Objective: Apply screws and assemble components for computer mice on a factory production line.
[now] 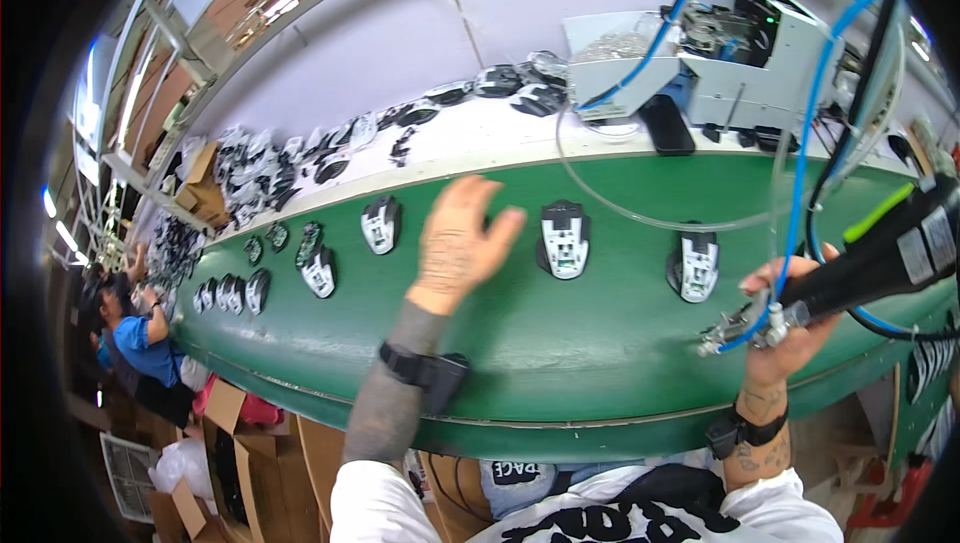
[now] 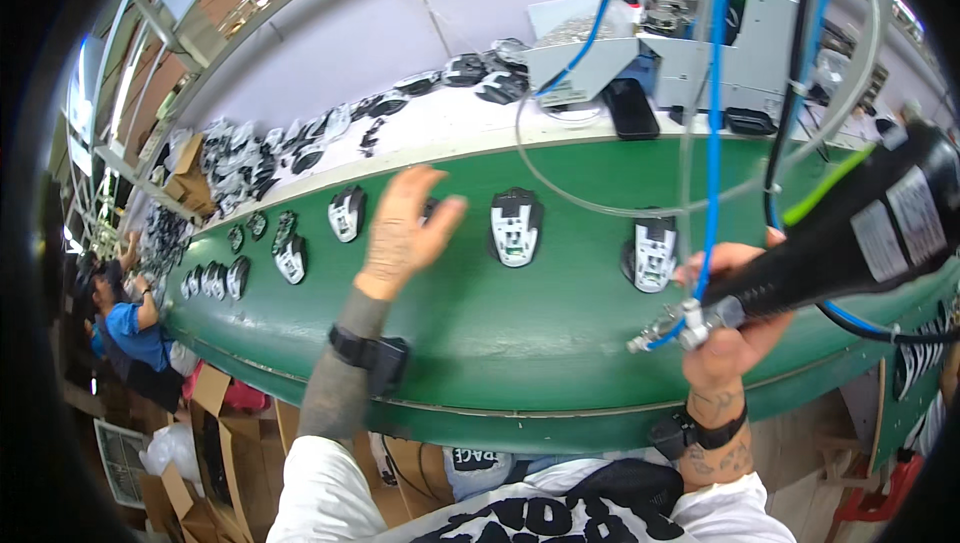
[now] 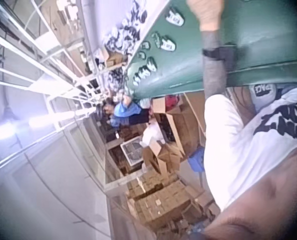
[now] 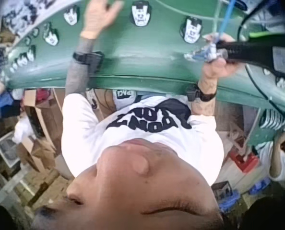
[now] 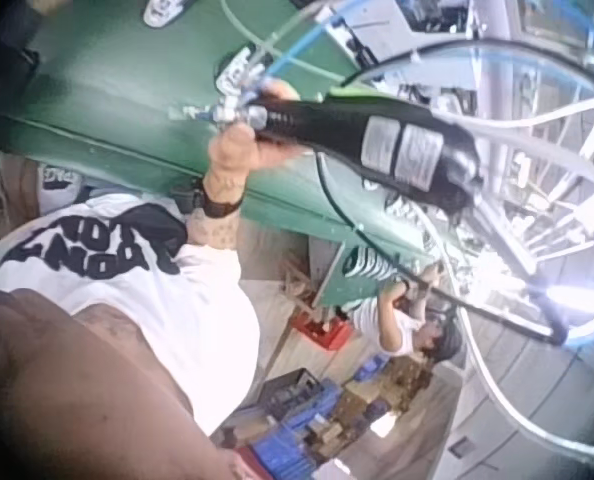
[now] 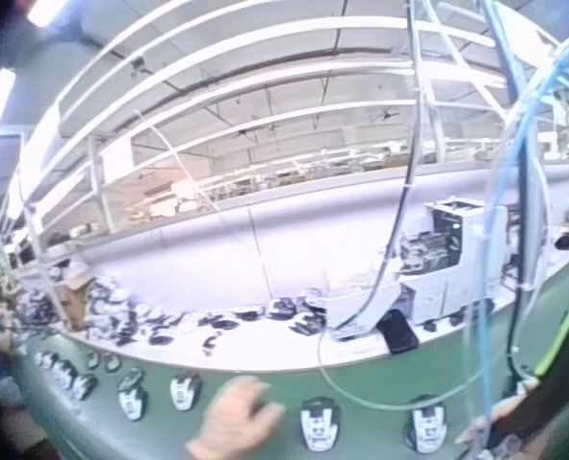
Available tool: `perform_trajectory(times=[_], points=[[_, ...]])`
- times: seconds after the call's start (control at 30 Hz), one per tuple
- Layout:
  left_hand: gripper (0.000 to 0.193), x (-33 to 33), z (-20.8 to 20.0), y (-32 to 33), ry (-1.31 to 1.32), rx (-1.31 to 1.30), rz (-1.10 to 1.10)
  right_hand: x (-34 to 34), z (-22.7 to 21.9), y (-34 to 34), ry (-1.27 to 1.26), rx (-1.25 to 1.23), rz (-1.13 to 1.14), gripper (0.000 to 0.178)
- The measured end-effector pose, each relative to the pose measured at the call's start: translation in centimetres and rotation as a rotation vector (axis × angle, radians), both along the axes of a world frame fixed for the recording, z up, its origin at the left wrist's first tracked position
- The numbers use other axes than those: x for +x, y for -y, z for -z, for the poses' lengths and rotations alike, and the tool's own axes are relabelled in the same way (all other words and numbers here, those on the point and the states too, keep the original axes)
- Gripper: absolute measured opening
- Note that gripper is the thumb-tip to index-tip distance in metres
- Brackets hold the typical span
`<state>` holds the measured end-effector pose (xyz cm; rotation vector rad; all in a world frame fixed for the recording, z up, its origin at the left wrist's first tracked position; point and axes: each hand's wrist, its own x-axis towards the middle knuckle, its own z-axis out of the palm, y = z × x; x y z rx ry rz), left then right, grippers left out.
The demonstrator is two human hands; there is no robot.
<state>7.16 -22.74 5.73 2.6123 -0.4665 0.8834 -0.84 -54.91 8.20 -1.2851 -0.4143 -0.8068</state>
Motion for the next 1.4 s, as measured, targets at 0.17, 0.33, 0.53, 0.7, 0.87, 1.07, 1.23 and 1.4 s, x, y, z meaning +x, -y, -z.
perform_trajectory(times=[0.17, 0.33, 0.53, 0.7, 0.87, 1.07, 1.23, 1.4], points=[[0.066, 0.7, 4.9, 9.8, -0.422, 0.102, -0.181, 0.4, 0.0, 0.3, 0.077, -0.101, 0.041, 0.085], [0.063, 0.6, 7.3, 3.5, -0.213, -0.034, -0.171, -0.1, -3.2, 1.2, -0.024, -0.005, -0.208, 0.074], [0.050, -1.3, 6.2, -3.5, -0.341, -0.326, -0.258, -0.4, -7.8, -0.1, -0.022, -0.045, -0.302, 0.051], [0.042, -4.3, 1.6, 3.8, -0.659, -2.186, 0.602, 1.2, -9.5, -2.5, -0.103, 0.058, -0.418, 0.031], [0.043, -5.4, 2.6, 7.1, -0.722, -2.224, 0.612, 3.0, -10.1, -5.1, -0.120, 0.113, -0.333, 0.027], [0.045, -6.5, 3.5, 8.0, -0.918, -2.160, 0.559, 3.5, -10.1, -5.3, 0.013, 0.244, -0.305, 0.033], [0.049, -7.2, 3.1, 8.6, -0.994, -2.117, 0.606, 4.1, -9.5, -5.3, 0.061, 0.236, -0.302, 0.036], [0.051, -7.5, 2.8, 8.8, -1.004, -2.113, 0.642, 4.3, -9.3, -5.5, 0.099, 0.280, -0.361, 0.038]])
